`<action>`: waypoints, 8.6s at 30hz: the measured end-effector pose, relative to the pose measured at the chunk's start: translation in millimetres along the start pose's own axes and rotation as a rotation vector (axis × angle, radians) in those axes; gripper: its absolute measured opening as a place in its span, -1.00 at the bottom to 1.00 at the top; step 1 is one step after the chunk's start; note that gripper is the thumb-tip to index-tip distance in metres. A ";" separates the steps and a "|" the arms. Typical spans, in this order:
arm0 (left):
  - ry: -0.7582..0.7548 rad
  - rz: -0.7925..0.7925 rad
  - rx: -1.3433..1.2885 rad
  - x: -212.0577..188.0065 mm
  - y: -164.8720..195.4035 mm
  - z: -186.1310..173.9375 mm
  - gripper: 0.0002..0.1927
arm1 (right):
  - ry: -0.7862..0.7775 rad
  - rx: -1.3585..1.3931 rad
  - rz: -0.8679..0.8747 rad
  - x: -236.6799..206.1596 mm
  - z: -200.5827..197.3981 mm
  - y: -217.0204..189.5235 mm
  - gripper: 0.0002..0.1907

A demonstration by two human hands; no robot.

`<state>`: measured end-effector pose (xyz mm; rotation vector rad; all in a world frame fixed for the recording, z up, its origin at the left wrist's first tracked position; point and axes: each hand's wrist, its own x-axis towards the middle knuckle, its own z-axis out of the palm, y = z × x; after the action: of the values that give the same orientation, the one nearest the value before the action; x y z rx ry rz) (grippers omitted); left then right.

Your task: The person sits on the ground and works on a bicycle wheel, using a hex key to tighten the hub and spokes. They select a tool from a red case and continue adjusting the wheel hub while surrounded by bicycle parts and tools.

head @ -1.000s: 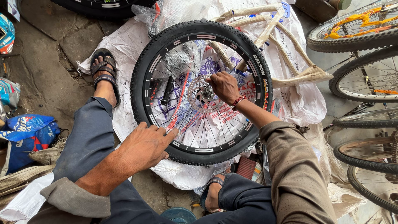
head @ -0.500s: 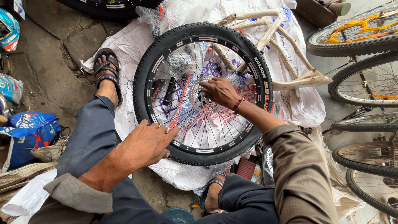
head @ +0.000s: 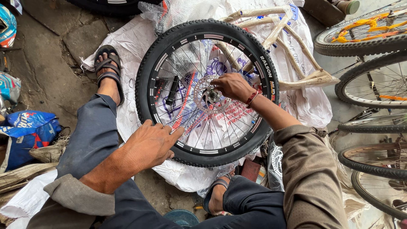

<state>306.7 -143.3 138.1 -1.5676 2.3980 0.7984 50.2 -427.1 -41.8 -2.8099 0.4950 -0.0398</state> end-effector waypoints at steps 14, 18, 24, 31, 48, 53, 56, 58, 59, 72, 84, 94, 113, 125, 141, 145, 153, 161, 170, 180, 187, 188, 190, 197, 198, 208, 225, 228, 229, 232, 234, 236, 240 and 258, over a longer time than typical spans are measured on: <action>-0.019 -0.032 -0.002 -1.2 5.8 3.2 -0.17 | 0.050 -0.259 0.310 -5.4 48.2 1.9 -0.56; -0.020 -0.026 -0.002 -1.6 7.0 3.0 -0.11 | 0.173 0.023 0.285 -4.8 52.6 -5.4 -0.68; -0.018 -0.027 -0.015 -1.8 7.8 1.8 -0.14 | 0.130 0.369 0.545 1.8 41.2 -11.4 -0.81; -0.028 -0.020 -0.008 -1.5 8.3 2.8 -0.14 | 0.019 -0.062 0.028 -9.6 16.7 -9.6 -0.75; -0.009 -0.016 0.010 -2.3 9.1 7.0 -0.13 | -0.133 0.075 0.149 2.7 27.0 4.8 -0.76; -0.029 -0.010 0.016 -2.5 10.2 8.4 -0.17 | -0.124 -0.414 -0.098 -4.3 2.3 -7.6 -0.85; -0.010 -0.014 -0.002 -1.1 10.6 7.7 -0.12 | -0.222 -0.605 -0.148 1.6 -2.5 -19.3 -0.74; -0.025 -0.015 0.015 -0.5 11.3 7.6 -0.12 | -0.261 -0.638 -0.150 2.4 -0.9 -25.1 -0.67; -0.031 -0.013 0.025 0.3 11.7 7.6 -0.13 | -0.232 -0.662 -0.157 1.7 0.1 -26.6 -0.66; -0.044 -0.029 0.003 2.9 13.0 10.9 -0.13 | -0.187 -0.441 0.025 0.6 16.7 -33.7 -0.78; -0.022 -0.038 0.002 -1.5 12.9 10.3 -0.13 | -0.209 0.203 0.236 -5.6 19.5 -14.2 -0.87; 0.003 -0.005 0.018 0.0 17.6 15.0 -0.13 | -0.276 -0.624 -0.272 -5.1 2.3 -28.7 -0.76; -0.036 -0.007 0.029 -1.2 21.0 16.1 -0.11 | -0.119 -0.455 -0.035 -18.2 2.9 -6.3 -0.63; -0.038 -0.012 0.016 3.5 21.9 20.1 -0.12 | -0.162 -0.784 -0.259 -11.0 26.8 -7.2 -0.81; -0.009 -0.007 0.019 -1.0 18.2 18.5 -0.13 | -0.102 0.265 0.105 -18.4 31.3 7.6 -0.90; -0.029 0.008 0.030 1.0 17.7 20.5 -0.14 | -0.332 -0.302 0.004 -22.7 7.2 1.3 -0.78; -0.068 -0.023 0.032 10.0 22.3 17.2 -0.17 | -0.421 -0.837 -0.366 -9.2 -3.9 2.0 -0.68; -0.062 -0.013 0.046 10.9 21.6 18.1 -0.16 | -0.420 -0.854 -0.417 -12.8 -2.4 1.1 -0.63; -0.059 -0.013 0.032 10.5 19.0 17.9 -0.13 | -0.366 -0.899 -0.488 -8.2 -10.9 -4.6 -0.69; -0.041 -0.018 0.035 10.8 17.1 18.6 -0.14 | -0.175 -0.916 -0.499 -6.9 -1.3 -3.4 -0.79; -0.034 -0.017 0.023 9.2 17.6 15.8 -0.14 | -0.052 -0.103 0.557 0.9 65.9 -4.4 -0.48; -0.019 -0.010 0.020 8.5 17.8 15.6 -0.12 | -0.002 -0.008 0.672 5.8 69.1 0.0 -0.48; -0.017 -0.003 0.028 7.1 16.5 14.9 -0.13 | -0.006 0.130 0.783 11.4 67.0 8.2 -0.47; -0.015 -0.008 0.015 3.4 11.4 14.5 -0.12 | -0.079 -0.360 -0.050 -8.3 1.3 9.3 -0.57; -0.013 -0.008 0.017 3.5 11.3 14.6 -0.12 | -0.140 -0.530 -0.170 -9.0 -8.1 7.6 -0.55; -0.046 -0.006 0.026 9.9 14.7 17.5 -0.16 | -0.165 -0.781 -0.272 -3.8 -2.3 1.1 -0.72; 0.002 -0.014 -0.002 7.4 19.5 21.2 -0.11 | 0.027 -0.064 0.482 -26.2 44.2 -5.0 -0.45; -0.041 -0.016 0.026 9.9 19.7 21.0 -0.13 | 0.000 -0.099 0.068 -33.7 18.8 1.7 -0.65; -0.053 -0.020 0.033 10.7 19.8 20.8 -0.15 | -0.057 -0.173 -0.042 -32.3 13.5 2.3 -0.67; -0.039 -0.014 0.046 12.8 18.3 19.6 -0.18 | -0.263 -0.449 -0.313 -19.6 0.6 8.1 -0.75; -0.018 -0.005 0.039 13.7 18.5 19.7 -0.17 | -0.454 -0.698 -0.407 -12.8 -5.2 11.7 -0.84; -0.002 0.005 0.025 15.1 18.5 19.9 -0.13 | -0.390 -0.784 -0.528 -7.6 -9.5 13.8 -0.91; -0.022 -0.003 0.041 15.7 17.0 20.4 -0.14 | -0.211 -0.852 -0.636 -0.9 -15.5 10.7 -0.96; 0.000 -0.015 0.040 12.8 16.8 19.2 -0.13 | -0.326 -0.475 0.081 -5.6 10.9 -21.4 -0.46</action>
<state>283.4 -138.4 122.4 -1.5687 2.3835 0.7437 52.8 -403.0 -46.1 -3.1510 0.6004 0.6198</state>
